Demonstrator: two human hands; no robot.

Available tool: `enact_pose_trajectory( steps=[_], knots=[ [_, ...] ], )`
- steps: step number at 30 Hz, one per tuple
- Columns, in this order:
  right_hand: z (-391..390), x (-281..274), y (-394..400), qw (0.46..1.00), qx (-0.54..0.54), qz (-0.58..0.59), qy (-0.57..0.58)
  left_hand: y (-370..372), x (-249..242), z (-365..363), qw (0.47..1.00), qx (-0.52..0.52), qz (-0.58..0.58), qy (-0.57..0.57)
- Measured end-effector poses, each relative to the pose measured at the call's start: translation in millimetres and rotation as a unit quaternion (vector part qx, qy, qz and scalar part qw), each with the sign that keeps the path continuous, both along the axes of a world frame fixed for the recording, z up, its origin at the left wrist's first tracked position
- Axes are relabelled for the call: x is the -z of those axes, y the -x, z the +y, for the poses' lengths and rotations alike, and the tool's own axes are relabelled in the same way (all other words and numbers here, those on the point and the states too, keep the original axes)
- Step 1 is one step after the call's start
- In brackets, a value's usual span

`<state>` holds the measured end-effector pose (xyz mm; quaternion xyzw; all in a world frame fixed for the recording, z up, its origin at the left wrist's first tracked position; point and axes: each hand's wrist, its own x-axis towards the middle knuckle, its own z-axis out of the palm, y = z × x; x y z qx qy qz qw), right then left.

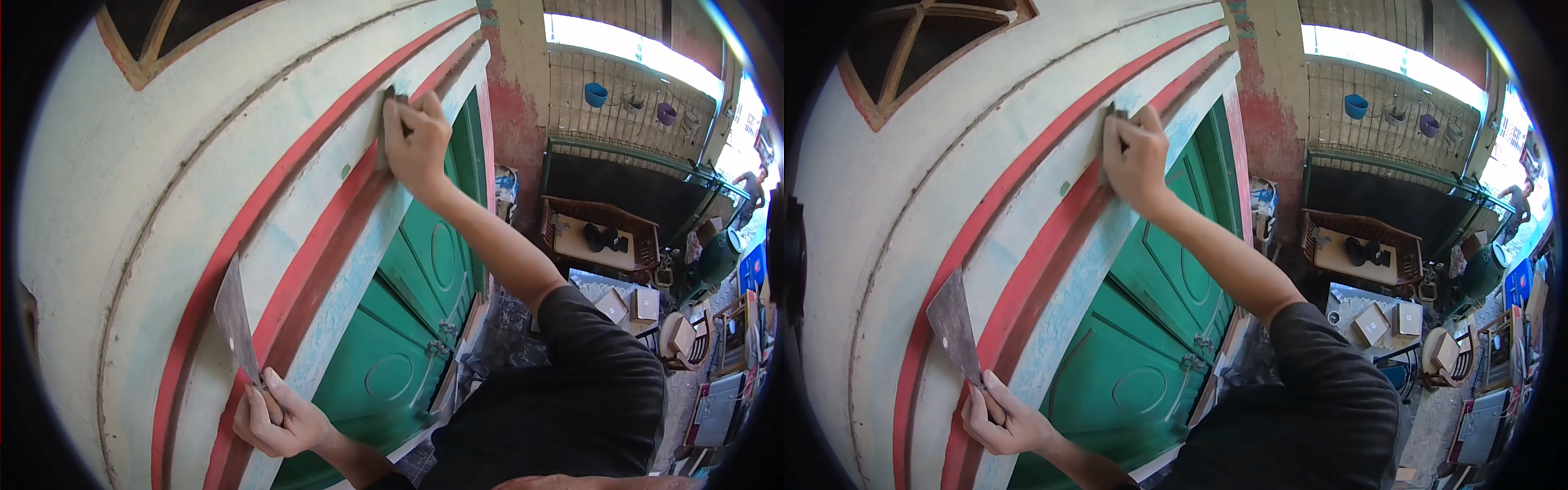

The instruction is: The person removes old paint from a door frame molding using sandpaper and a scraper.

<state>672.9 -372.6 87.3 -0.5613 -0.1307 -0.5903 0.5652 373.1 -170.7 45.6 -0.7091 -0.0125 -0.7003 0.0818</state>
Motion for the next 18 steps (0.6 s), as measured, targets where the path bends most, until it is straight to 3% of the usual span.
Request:
enact_pose_trajectory(
  steps=[4,7,9,11,12,16,18],
  knots=[
    [-26,-27,-68,0.994,0.102,0.011,-0.026,-1,2,2,1.000,0.009,-0.011,0.019],
    [-44,-43,-104,0.993,0.072,0.056,-0.079,3,-2,-2,1.000,-0.001,0.000,0.008],
    [-22,-32,-62,0.993,0.101,0.020,-0.060,1,-1,-2,1.000,-0.003,0.005,0.001],
    [4,-12,-2,0.999,0.017,-0.050,-0.004,-1,-1,-1,1.000,0.001,-0.004,0.004],
    [9,-7,17,1.000,-0.019,-0.022,-0.001,-1,0,0,1.000,0.006,-0.006,0.007],
    [-9,-28,-32,0.997,0.066,-0.026,-0.019,2,2,1,1.000,0.014,0.000,0.020],
    [-27,-44,-72,0.994,0.078,0.026,-0.067,2,-1,-3,1.000,0.012,0.001,0.011]
  ],
)
